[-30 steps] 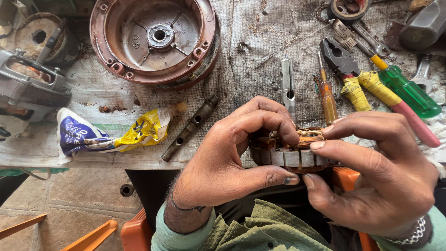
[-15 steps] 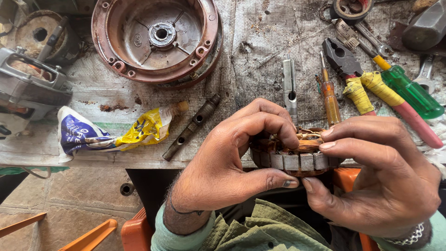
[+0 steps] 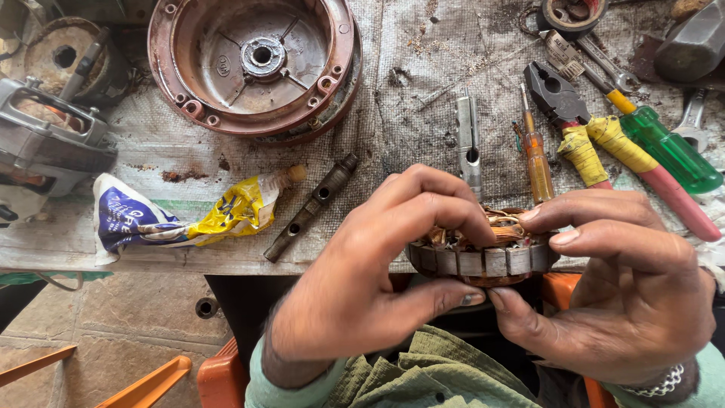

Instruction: The person holds a motor armature and uses a screwdriver to adjust and separate copper windings. They rotate the armature to access different sections and carefully pry the wires apart with the tool.

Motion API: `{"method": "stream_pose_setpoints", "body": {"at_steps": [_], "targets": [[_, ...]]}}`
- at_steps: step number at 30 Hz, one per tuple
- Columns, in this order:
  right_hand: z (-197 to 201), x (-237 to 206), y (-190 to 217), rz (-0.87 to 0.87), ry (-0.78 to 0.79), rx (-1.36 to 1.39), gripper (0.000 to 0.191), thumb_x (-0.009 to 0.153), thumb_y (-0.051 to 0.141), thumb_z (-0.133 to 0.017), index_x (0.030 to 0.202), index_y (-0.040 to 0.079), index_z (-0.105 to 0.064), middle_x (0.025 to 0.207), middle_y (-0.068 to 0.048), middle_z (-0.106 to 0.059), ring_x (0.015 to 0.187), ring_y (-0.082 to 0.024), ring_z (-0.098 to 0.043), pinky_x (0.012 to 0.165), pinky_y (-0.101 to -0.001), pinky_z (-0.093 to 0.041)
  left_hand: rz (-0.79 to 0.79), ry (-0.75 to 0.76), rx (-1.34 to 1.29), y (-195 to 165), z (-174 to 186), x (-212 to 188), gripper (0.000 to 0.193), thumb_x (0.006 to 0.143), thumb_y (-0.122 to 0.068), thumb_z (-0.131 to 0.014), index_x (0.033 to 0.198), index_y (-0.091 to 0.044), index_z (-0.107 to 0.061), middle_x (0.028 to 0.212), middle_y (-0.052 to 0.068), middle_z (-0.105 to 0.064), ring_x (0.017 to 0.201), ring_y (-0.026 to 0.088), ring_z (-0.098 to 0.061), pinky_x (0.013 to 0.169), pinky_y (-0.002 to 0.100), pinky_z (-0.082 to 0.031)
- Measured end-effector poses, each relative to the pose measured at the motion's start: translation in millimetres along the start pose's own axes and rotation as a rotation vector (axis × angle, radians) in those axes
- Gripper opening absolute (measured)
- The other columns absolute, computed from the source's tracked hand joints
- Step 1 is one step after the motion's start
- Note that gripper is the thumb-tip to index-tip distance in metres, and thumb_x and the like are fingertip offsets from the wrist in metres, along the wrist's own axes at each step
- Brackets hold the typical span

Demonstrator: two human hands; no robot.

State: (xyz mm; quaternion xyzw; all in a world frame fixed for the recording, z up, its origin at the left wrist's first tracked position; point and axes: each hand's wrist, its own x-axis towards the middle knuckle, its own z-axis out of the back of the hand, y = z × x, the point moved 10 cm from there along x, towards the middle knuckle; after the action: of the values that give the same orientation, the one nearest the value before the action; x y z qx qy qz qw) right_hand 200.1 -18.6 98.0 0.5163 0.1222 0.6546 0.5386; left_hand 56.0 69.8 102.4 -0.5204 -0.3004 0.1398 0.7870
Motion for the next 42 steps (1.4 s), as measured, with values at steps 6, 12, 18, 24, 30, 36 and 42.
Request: {"method": "stream_pose_setpoints", "body": {"at_steps": [6, 12, 18, 24, 30, 36, 42], "targets": [[-1.2, -0.2, 1.2, -0.001, 0.032, 0.012, 0.067, 0.071, 0.016, -0.087, 0.119, 0.002, -0.043, 0.117, -0.024, -0.061, 0.109, -0.024, -0.067, 0.088, -0.0298, -0.065, -0.062, -0.095, 0.211, -29.0, 3.4, -3.5, 0.046, 0.08, -0.012, -0.083, 0.118, -0.001, -0.061, 0.122, 0.014, -0.061, 0.118, 0.032, -0.06, 0.103, 0.041, -0.05], [-1.9, 0.6, 2.7, 0.027, 0.024, -0.042, 0.068, 0.069, 0.014, -0.089, 0.117, 0.004, -0.043, 0.115, -0.022, -0.064, 0.108, -0.025, -0.066, 0.093, -0.0338, -0.061, -0.061, -0.118, 0.224, -32.6, 3.3, -4.9, 0.042, 0.081, -0.009, -0.08, 0.118, -0.001, -0.06, 0.121, 0.014, -0.061, 0.117, 0.032, -0.061, 0.101, 0.041, -0.05], [-2.2, -0.2, 3.0, 0.034, 0.062, -0.1, 0.069, 0.069, 0.015, -0.09, 0.119, 0.007, -0.042, 0.116, -0.019, -0.064, 0.11, -0.025, -0.066, 0.096, -0.0359, -0.057, -0.051, -0.139, 0.241, -33.2, 2.3, -6.2, 0.04, 0.081, -0.009, -0.08, 0.115, -0.001, -0.061, 0.119, 0.014, -0.061, 0.116, 0.033, -0.061, 0.101, 0.041, -0.05], [-2.9, 1.1, 4.4, 0.041, 0.076, -0.108, 0.068, 0.07, 0.016, -0.089, 0.119, 0.007, -0.042, 0.117, -0.019, -0.064, 0.11, -0.025, -0.066, 0.096, -0.0354, -0.057, -0.053, -0.126, 0.206, -30.7, 1.8, -4.9, 0.035, 0.082, -0.008, -0.079, 0.111, -0.002, -0.061, 0.12, 0.014, -0.06, 0.116, 0.033, -0.06, 0.101, 0.04, -0.05], [-3.0, 6.3, 9.7, 0.058, 0.046, -0.104, 0.065, 0.072, 0.017, -0.09, 0.117, 0.006, -0.045, 0.117, -0.019, -0.065, 0.108, -0.026, -0.068, 0.096, -0.0366, -0.056, -0.062, -0.118, 0.179, -28.3, 4.6, -5.4, 0.036, 0.082, -0.008, -0.081, 0.112, -0.002, -0.062, 0.118, 0.014, -0.062, 0.112, 0.032, -0.063, 0.098, 0.039, -0.052], [-4.6, 6.8, 25.1, 0.237, 0.075, -0.321, 0.043, 0.077, 0.031, -0.086, 0.106, 0.005, -0.066, 0.111, -0.016, -0.065, 0.097, -0.03, -0.071, 0.084, -0.0431, -0.059, -0.049, -0.174, 0.13, -20.1, 12.0, -4.4, 0.044, 0.079, -0.015, -0.088, 0.112, -0.001, -0.063, 0.116, 0.013, -0.065, 0.107, 0.026, -0.072, 0.09, 0.034, -0.06], [-3.5, 3.4, 19.7, 0.196, 0.081, -0.288, 0.041, 0.083, 0.034, -0.084, 0.111, 0.009, -0.067, 0.113, -0.013, -0.061, 0.098, -0.025, -0.069, 0.081, -0.0365, -0.058, 0.008, -0.149, 0.077, -10.5, 8.2, -4.4, 0.042, 0.077, -0.016, -0.089, 0.11, -0.001, -0.068, 0.115, 0.012, -0.067, 0.104, 0.022, -0.074, 0.088, 0.032, -0.063]]}}
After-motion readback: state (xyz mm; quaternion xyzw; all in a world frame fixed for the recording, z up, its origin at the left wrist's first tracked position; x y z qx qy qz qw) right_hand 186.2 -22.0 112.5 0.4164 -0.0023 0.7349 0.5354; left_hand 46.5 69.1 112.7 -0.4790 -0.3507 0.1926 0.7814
